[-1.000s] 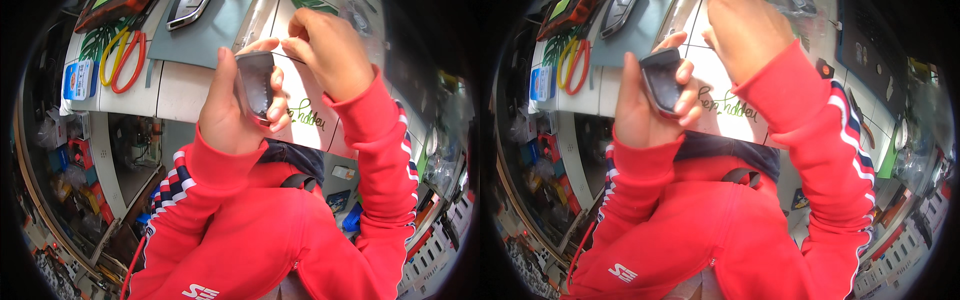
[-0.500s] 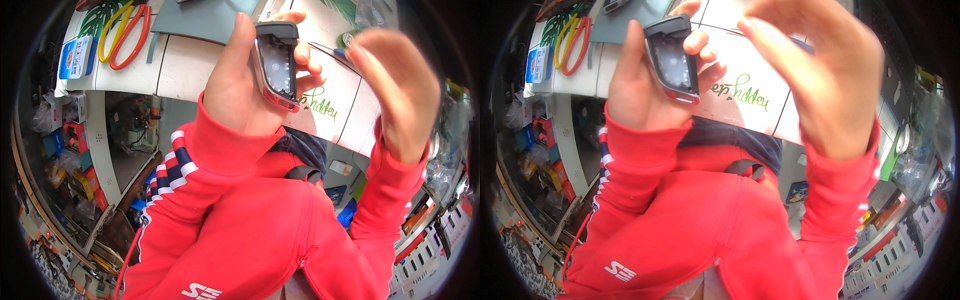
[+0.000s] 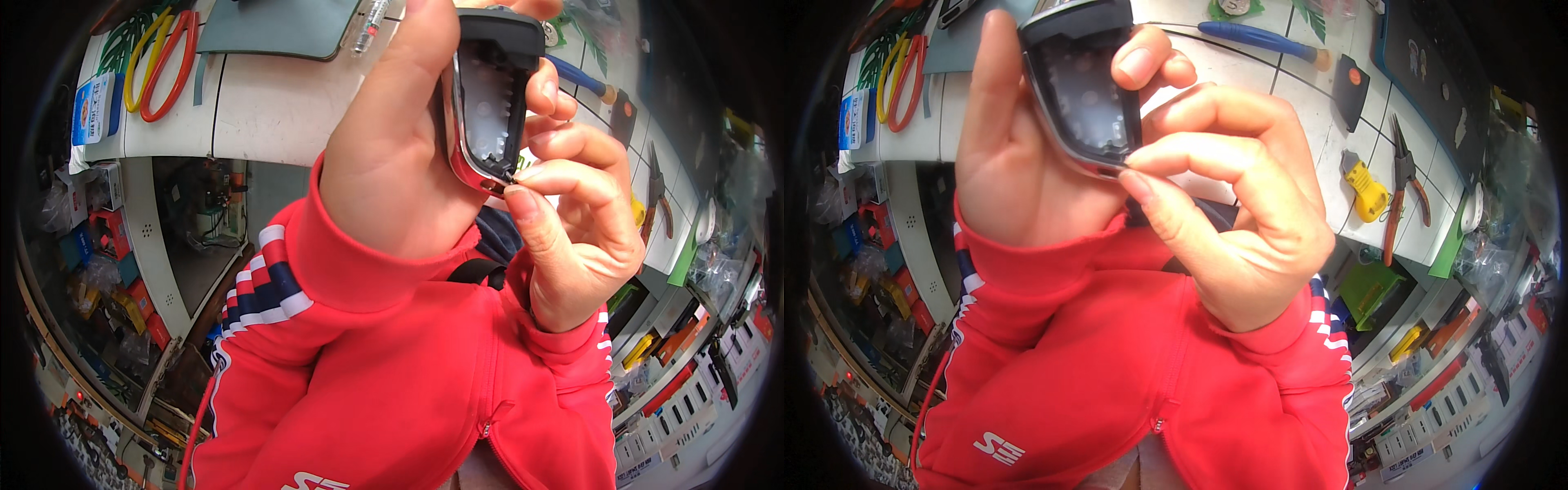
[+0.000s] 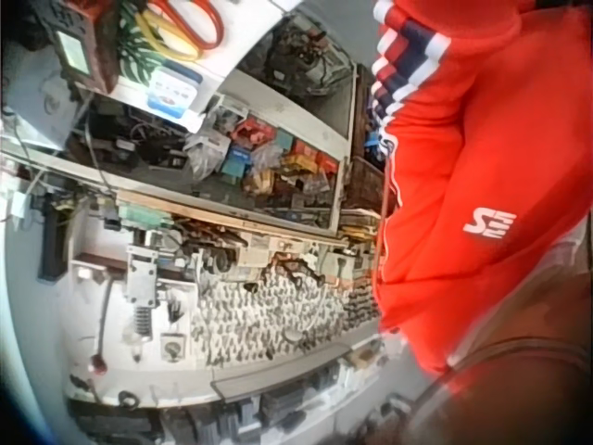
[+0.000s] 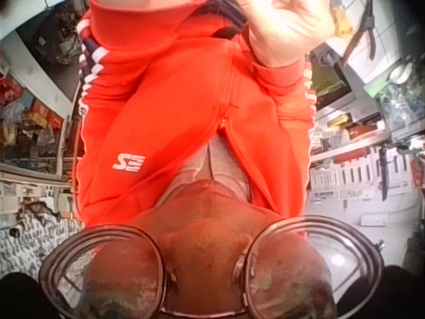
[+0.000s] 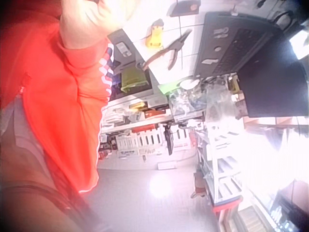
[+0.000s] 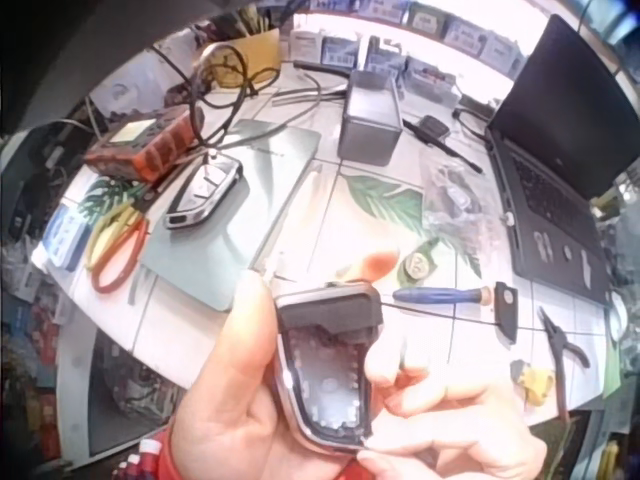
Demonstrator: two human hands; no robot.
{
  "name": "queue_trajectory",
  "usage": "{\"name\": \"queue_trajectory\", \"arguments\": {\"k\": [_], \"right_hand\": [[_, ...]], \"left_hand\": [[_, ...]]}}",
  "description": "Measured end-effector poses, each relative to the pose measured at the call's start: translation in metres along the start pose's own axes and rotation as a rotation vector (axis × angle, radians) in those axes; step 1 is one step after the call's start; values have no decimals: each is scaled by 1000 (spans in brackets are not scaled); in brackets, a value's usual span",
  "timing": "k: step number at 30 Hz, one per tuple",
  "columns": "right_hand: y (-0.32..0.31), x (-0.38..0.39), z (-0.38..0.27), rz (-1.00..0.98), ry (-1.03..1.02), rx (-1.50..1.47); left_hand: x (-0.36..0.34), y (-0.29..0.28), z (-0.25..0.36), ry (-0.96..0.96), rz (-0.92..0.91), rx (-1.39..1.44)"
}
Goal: The person disassembles a car key fob, removes the battery, and uses pliers and a screwdriver to manipulate internal components. They reassemble the fob and test the buttons.
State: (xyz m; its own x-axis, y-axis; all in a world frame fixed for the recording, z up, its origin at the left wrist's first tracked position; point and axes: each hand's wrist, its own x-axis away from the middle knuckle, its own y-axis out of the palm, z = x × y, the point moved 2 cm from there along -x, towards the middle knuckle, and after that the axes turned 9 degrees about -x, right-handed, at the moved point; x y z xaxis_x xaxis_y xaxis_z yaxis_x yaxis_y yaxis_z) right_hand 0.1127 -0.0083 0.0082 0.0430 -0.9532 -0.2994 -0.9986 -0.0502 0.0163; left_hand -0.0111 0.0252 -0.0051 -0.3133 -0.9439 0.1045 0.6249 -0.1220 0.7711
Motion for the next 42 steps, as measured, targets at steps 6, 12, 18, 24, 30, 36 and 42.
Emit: {"name": "queue_trajectory", "arguments": {"k": [6,12,18,24,30,36,42], "right_hand": [[0,-2,-3,-22,172,-108],[2,-1,-9,115,652,-499],[0,-4,-4,44,590,-436],[0,-1,-10,149,675,-495],[-16,0,-10,120,569,-358],[-59,-34,-5,44,4,693],[-68,-57,11,-268,-171,1095]], "left_hand": [[-2,3,-1,-2,-19,-34],[-3,4,-2,-13,-36,-33],[-4,3,-3,-42,-60,25],[-8,-2,-6,-108,-108,219],[-11,-5,-10,-151,-160,348],[-17,-12,-7,-145,-201,374],[-17,-23,3,-107,-201,367]]}}
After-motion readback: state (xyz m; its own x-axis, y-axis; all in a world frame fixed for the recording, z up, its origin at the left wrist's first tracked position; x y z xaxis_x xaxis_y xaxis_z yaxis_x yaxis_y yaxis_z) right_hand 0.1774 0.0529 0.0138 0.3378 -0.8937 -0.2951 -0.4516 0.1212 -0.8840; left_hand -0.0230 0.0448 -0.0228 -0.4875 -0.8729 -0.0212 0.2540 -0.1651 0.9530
